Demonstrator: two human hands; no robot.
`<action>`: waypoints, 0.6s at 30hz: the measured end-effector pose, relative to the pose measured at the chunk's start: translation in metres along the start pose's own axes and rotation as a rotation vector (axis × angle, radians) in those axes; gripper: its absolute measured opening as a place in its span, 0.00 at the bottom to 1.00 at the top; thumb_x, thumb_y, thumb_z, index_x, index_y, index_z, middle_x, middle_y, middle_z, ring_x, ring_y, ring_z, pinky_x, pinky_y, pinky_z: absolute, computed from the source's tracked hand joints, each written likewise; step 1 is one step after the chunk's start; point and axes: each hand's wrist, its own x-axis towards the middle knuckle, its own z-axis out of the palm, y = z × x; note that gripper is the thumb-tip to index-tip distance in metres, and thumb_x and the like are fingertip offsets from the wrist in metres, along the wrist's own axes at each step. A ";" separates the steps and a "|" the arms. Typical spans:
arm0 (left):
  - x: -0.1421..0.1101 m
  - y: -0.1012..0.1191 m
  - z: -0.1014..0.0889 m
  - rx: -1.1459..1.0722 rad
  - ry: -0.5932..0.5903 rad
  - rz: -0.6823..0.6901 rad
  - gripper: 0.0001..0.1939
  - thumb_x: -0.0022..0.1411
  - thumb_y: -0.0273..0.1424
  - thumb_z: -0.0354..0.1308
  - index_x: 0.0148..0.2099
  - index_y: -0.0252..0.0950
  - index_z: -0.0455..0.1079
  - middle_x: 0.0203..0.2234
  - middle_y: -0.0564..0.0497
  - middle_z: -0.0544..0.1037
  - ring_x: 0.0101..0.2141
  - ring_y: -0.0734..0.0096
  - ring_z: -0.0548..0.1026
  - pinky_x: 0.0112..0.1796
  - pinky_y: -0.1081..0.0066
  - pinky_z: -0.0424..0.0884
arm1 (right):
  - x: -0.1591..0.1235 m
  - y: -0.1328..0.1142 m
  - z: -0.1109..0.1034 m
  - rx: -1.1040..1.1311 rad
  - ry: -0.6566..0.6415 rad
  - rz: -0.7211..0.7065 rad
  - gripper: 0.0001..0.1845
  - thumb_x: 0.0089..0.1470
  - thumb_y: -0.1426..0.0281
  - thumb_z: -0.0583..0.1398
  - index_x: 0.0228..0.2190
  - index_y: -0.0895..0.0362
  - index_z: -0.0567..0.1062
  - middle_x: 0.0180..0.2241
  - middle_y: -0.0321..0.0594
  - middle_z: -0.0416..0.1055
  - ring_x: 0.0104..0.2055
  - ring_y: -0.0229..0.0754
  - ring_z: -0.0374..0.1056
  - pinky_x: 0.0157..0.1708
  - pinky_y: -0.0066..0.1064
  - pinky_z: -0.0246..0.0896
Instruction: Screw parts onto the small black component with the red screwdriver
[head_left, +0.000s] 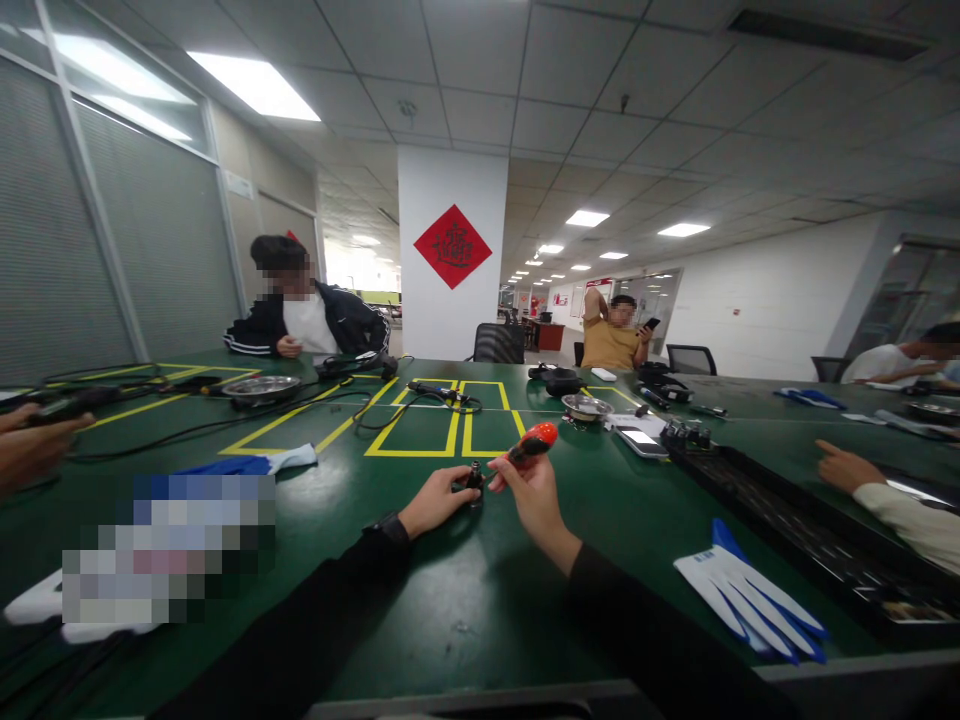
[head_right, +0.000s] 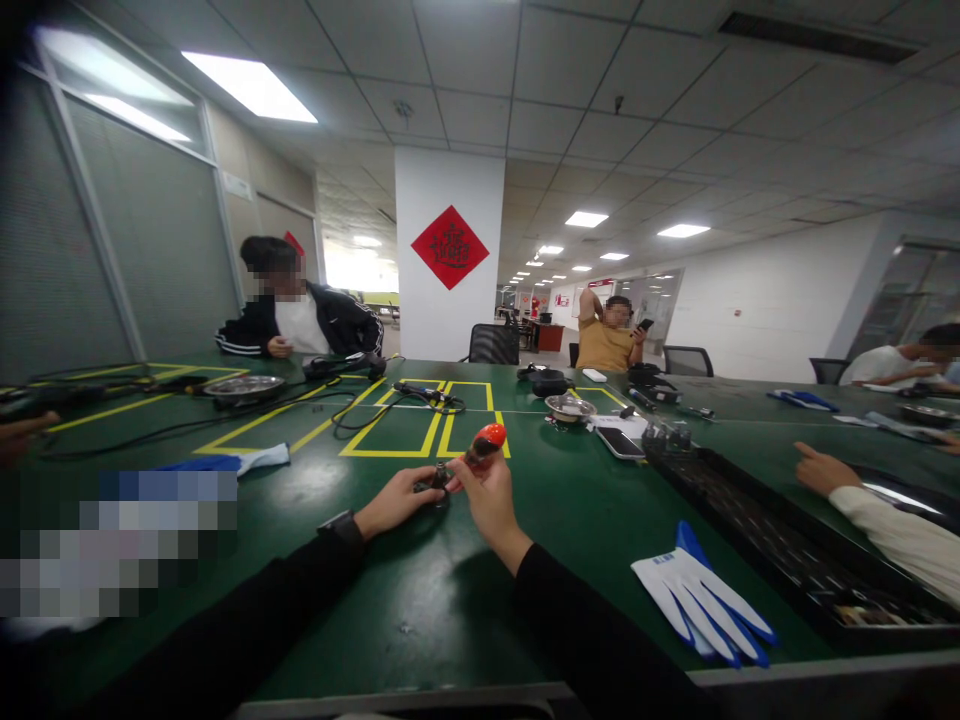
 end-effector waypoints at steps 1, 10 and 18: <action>0.000 0.000 0.000 -0.003 0.002 -0.002 0.12 0.52 0.33 0.54 0.37 0.32 0.72 0.30 0.50 0.75 0.33 0.67 0.71 0.38 0.71 0.64 | 0.001 0.000 -0.001 0.006 0.005 0.010 0.12 0.46 0.66 0.61 0.32 0.57 0.65 0.25 0.34 0.70 0.20 0.36 0.66 0.22 0.28 0.63; 0.000 -0.003 0.001 0.022 0.007 0.015 0.11 0.52 0.33 0.53 0.35 0.32 0.71 0.29 0.51 0.75 0.31 0.68 0.71 0.35 0.73 0.64 | 0.004 -0.005 -0.001 -0.003 -0.036 -0.016 0.16 0.51 0.65 0.57 0.42 0.54 0.64 0.37 0.41 0.70 0.26 0.36 0.67 0.24 0.28 0.64; -0.001 0.002 -0.001 0.008 0.000 -0.001 0.13 0.52 0.33 0.53 0.38 0.33 0.71 0.31 0.50 0.76 0.33 0.67 0.71 0.37 0.72 0.65 | 0.006 -0.005 -0.003 -0.050 -0.039 -0.097 0.11 0.48 0.66 0.59 0.34 0.54 0.64 0.26 0.33 0.67 0.29 0.38 0.66 0.37 0.34 0.63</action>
